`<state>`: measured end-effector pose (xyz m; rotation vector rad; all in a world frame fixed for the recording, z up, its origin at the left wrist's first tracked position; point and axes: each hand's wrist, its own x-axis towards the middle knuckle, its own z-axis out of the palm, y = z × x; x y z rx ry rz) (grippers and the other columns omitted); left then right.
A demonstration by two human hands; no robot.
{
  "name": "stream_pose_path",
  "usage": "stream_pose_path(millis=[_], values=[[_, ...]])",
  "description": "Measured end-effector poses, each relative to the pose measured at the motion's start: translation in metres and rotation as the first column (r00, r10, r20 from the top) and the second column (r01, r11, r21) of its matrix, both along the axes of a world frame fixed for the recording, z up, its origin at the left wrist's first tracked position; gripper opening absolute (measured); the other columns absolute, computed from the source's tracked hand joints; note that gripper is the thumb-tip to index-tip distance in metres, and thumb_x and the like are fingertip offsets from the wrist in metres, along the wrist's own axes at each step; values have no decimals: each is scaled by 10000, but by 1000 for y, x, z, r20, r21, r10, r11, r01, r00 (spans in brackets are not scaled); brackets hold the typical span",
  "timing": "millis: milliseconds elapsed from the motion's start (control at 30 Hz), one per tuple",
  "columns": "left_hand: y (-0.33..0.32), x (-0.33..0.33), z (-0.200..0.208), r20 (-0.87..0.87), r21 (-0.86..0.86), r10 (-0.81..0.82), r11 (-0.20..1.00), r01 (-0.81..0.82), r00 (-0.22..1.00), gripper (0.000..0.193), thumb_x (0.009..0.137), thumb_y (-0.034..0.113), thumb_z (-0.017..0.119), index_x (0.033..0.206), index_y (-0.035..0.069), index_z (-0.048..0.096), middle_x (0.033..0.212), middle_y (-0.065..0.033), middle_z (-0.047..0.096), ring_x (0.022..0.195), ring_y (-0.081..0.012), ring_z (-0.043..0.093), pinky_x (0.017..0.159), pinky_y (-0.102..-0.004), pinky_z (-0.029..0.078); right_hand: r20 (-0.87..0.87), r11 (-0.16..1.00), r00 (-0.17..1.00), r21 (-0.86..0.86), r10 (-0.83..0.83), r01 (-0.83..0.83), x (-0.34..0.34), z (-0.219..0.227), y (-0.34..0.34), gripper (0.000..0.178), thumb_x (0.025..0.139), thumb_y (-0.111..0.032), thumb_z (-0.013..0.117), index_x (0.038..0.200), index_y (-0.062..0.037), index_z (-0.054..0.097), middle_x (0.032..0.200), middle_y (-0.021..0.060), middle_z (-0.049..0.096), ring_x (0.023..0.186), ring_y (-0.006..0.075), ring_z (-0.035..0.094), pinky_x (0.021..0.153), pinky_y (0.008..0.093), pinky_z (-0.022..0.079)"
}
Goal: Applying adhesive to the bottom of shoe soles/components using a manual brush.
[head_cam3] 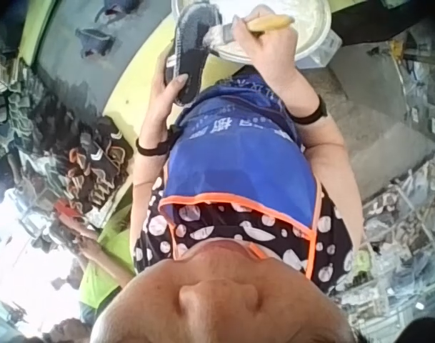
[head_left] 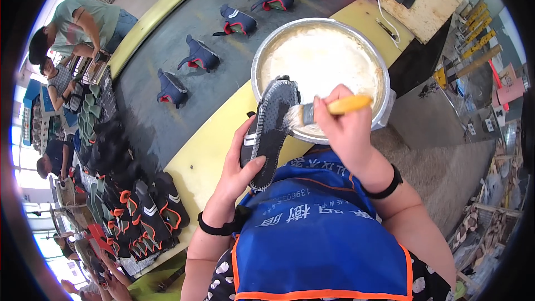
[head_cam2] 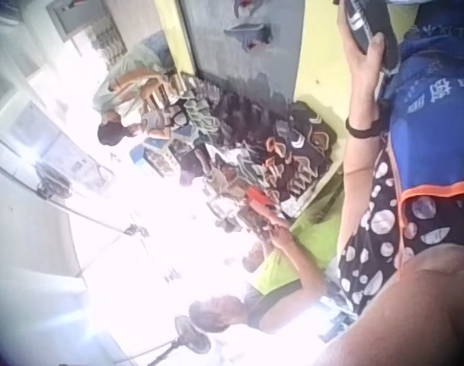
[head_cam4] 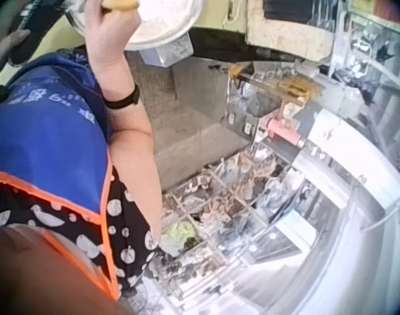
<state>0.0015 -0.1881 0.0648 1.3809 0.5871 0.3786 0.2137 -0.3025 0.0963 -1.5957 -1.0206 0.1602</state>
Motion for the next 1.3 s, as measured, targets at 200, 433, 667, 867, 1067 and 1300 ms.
stream_pose_path(millis=[200, 433, 667, 867, 1067, 1300], values=[[-1, -1, 3, -20, 226, -92, 970, 94, 996, 814, 798, 194, 680, 1511, 14, 330, 1395, -167, 513, 1281, -242, 505, 1098, -366, 370, 109, 999, 994, -41, -2, 7, 29, -3, 12, 202, 871, -80, 701, 782, -52, 521, 618, 89, 554, 529, 235, 577, 530, 327, 448], [4, -6, 14, -90, -107, -180, 980, 170, 980, 850, 791, 291, 648, 1504, -32, 318, 1404, -160, 514, 1305, -243, 504, 1102, -359, 373, 386, 934, 870, 53, 307, -353, 49, 8, 21, 188, 850, -43, 690, 809, -70, 508, 758, 82, 580, 660, 299, 599, 583, 367, 472], [19, -12, 21, 2, -625, -138, 773, 108, 990, 886, 791, 298, 643, 1529, -35, 282, 1436, -180, 504, 1306, -246, 518, 1105, -338, 389, 345, 912, 910, 251, 230, -326, 62, 30, 16, 122, 853, -6, 725, 918, -39, 627, 777, 84, 606, 680, 231, 616, 607, 313, 466], [24, 7, 38, 0, -542, -158, 830, 132, 988, 880, 775, 295, 645, 1511, -54, 310, 1437, -175, 504, 1305, -247, 519, 1117, -330, 372, 298, 904, 902, 198, 313, -379, 73, 28, 8, 146, 832, -19, 766, 952, -16, 684, 848, 84, 649, 736, 213, 624, 659, 299, 476], [14, 22, 49, 29, -483, -121, 867, 120, 992, 870, 771, 299, 629, 1507, -48, 322, 1432, -178, 504, 1320, -252, 503, 1121, -328, 360, 141, 994, 986, 53, 88, -96, 91, 10, -17, 58, 879, -2, 712, 906, -14, 661, 800, 67, 642, 697, 133, 609, 637, 261, 475], [24, -16, 22, -70, -389, 139, 908, -155, 988, 836, 805, 300, 628, 1522, 19, 304, 1402, -154, 509, 1263, -229, 524, 1065, -328, 408, -375, 926, 898, 197, -231, 321, 94, -20, -40, 210, 1015, -143, 581, 841, -26, 583, 700, -8, 542, 595, 43, 500, 542, 208, 396]])
